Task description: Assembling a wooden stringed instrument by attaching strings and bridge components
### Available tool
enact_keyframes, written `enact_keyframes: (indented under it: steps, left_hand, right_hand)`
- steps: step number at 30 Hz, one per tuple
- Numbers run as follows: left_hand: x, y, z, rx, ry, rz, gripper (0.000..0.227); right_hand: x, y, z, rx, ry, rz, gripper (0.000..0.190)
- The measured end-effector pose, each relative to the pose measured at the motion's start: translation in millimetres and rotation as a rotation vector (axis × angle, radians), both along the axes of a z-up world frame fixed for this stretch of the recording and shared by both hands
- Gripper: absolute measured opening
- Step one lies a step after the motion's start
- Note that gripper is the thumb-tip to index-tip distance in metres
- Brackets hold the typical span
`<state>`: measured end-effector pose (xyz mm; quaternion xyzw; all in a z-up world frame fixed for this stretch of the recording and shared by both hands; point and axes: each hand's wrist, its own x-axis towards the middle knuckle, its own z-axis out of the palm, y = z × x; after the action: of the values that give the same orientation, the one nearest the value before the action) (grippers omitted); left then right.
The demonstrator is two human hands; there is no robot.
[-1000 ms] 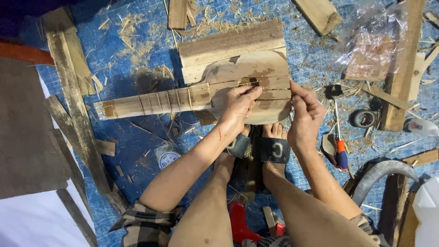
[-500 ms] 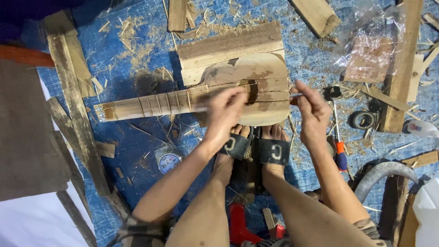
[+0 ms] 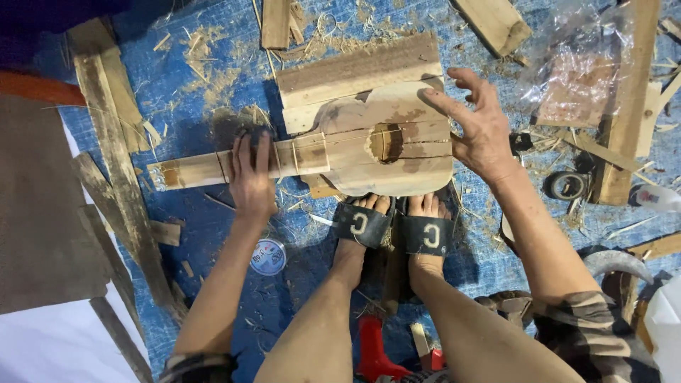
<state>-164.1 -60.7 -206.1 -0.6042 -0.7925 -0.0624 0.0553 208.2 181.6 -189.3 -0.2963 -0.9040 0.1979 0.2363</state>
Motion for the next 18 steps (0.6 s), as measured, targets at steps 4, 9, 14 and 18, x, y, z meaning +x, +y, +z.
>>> enact_keyframes:
  steps: [4,9,14,18]
  left_hand:
    - [-20.4,5.3,-10.5,0.21,0.092,-0.098,0.037]
    - [-34.4,-11.7,5.4,0.112,-0.075,-0.088,0.044]
    - [-63.3,-28.3,28.9,-0.054,-0.285,-0.037,0.07]
    - [-61.7,-9.6,91.2,-0.495,-0.624,0.116,0.05]
  right_hand:
    - [-1.2,4.0,11.8,0.072,0.0,0.039,0.099]
    - [-10.8,1.6,35.5,0.107,0.101,0.119,0.05]
    - [-4.7,-11.1,20.1,-0.073,0.186,0.124,0.072]
    - [4.8,-32.4,-0.9,-0.146,0.229,0.083,0.064]
